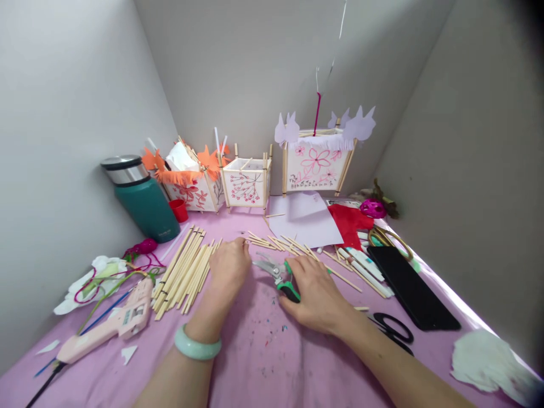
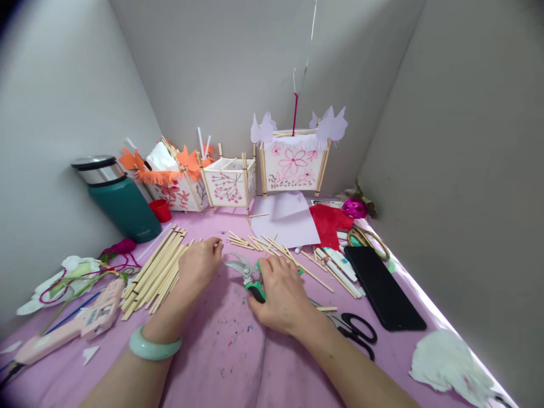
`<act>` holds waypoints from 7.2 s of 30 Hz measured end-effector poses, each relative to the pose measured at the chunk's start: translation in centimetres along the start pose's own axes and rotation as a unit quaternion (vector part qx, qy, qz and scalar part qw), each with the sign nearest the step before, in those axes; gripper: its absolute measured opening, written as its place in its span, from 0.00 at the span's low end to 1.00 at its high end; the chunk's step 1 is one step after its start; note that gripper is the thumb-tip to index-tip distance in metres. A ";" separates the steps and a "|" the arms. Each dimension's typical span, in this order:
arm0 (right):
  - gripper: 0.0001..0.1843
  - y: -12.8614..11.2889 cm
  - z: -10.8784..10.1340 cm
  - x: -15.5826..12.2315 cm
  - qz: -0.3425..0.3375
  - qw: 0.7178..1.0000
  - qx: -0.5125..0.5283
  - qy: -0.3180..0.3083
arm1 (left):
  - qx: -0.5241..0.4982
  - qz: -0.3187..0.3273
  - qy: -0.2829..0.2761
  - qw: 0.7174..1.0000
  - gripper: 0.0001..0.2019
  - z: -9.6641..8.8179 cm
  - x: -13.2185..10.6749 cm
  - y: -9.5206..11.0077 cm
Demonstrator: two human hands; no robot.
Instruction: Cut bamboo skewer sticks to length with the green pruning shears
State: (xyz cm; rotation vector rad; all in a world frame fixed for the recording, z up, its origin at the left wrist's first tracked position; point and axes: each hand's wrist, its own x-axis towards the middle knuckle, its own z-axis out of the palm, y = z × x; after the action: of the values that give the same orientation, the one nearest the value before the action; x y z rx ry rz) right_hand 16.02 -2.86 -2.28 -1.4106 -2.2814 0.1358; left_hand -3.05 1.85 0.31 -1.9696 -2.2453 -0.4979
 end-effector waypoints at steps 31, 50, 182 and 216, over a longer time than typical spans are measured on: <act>0.11 6.5 -2.3 1.7 0.243 0.961 -0.131 -0.030 | 0.052 0.073 -0.127 0.988 0.16 1.2 -0.3 -0.3; 0.19 3.3 -1.8 2.3 0.160 0.868 0.448 0.145 | 0.070 0.046 -0.159 0.984 0.16 -0.1 -0.1 -0.6; 0.23 3.0 -1.7 2.0 0.139 0.430 0.886 -0.105 | -0.627 0.129 -0.074 0.765 0.11 0.2 -1.0 2.0; 0.21 2.3 -1.9 1.8 0.199 0.533 0.822 -0.022 | -0.811 0.069 -0.143 0.564 0.16 0.5 -1.4 3.1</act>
State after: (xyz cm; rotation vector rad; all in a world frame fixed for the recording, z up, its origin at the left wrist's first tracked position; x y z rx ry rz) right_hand 18.06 -0.46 -0.75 -0.6040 -0.7305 1.8341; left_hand 0.30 1.06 -0.05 -2.6489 -1.3499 -3.2450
